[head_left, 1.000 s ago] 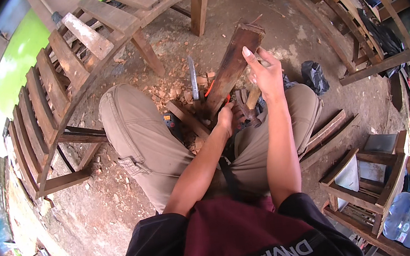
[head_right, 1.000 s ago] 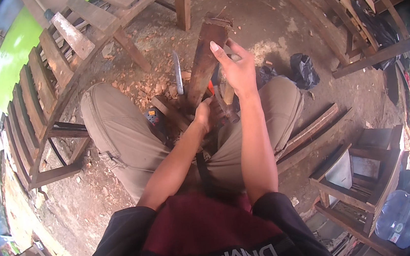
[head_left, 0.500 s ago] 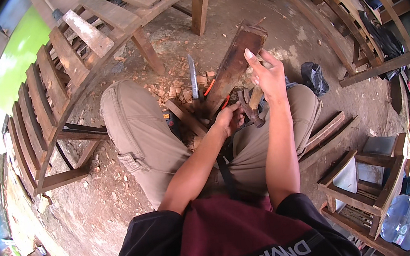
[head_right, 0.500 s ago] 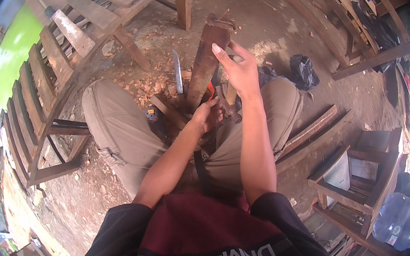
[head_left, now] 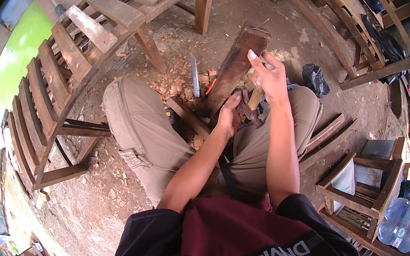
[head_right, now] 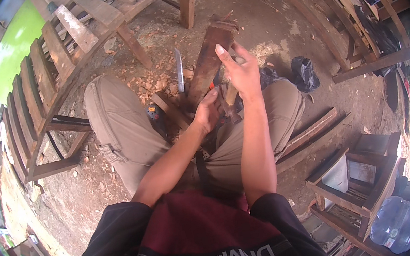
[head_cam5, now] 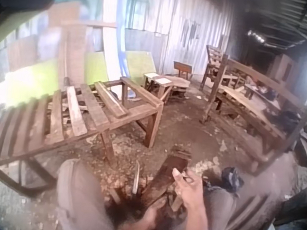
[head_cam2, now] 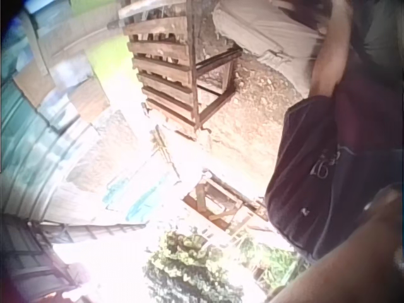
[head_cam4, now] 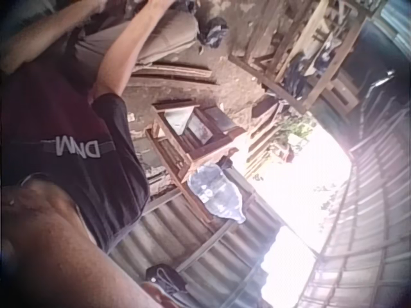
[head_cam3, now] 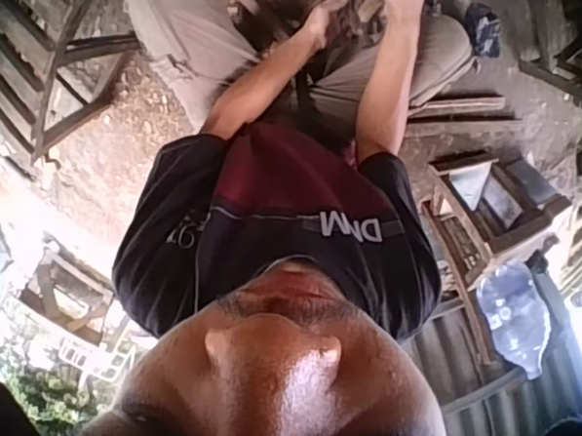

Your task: The person uses a hammer and chisel to remove a nail from a wooden plank, then places the plank on a wooden pallet. The person then picks up a saw and places it on the pallet.

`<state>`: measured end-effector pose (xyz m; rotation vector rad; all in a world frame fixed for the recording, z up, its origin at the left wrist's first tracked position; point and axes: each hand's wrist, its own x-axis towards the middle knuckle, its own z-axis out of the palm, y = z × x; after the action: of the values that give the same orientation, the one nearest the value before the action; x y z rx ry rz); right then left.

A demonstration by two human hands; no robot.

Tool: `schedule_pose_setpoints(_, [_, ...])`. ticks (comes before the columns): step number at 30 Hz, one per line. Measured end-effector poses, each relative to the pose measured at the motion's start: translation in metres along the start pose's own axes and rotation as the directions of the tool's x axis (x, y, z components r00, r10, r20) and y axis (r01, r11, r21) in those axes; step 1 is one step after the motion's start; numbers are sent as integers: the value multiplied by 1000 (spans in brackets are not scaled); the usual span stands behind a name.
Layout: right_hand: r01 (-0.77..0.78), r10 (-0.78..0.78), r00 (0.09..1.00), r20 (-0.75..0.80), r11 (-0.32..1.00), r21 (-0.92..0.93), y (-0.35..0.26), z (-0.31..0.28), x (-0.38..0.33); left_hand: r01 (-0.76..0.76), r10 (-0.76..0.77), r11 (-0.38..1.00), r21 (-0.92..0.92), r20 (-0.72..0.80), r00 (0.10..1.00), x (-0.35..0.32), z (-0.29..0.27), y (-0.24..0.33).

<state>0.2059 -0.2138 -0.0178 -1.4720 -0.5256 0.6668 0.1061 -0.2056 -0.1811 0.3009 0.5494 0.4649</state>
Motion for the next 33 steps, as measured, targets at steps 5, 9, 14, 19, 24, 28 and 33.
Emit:
schedule_pose_setpoints(5, [0,-1,999,48,1000,25,2,2,2,-111,115,992,-55,93,989,4,-13,0])
schedule_pose_setpoints(9, [-16,14,998,56,999,28,7,3,4,-40,58,967,252,-63,996,-5,-9,13])
schedule_pose_setpoints(14, [-4,3,1000,31,999,45,1,-8,2,188,-118,424,886,-152,981,-27,7,81])
schedule_pose_setpoints(19, [-7,7,1000,19,1000,-3,0,-7,-2,-218,510,569,793,-133,850,1,-8,140])
schedule_pose_setpoints(24, [46,-47,988,149,999,14,-24,8,-7,-481,270,564,671,401,876,26,12,134])
schedule_pose_setpoints(28, [50,-61,978,201,997,64,-65,17,-3,-439,170,665,604,450,877,32,5,134])
schedule_pose_setpoints(33, [56,-51,991,124,998,-40,-104,25,2,-339,173,721,605,317,933,-12,72,158])
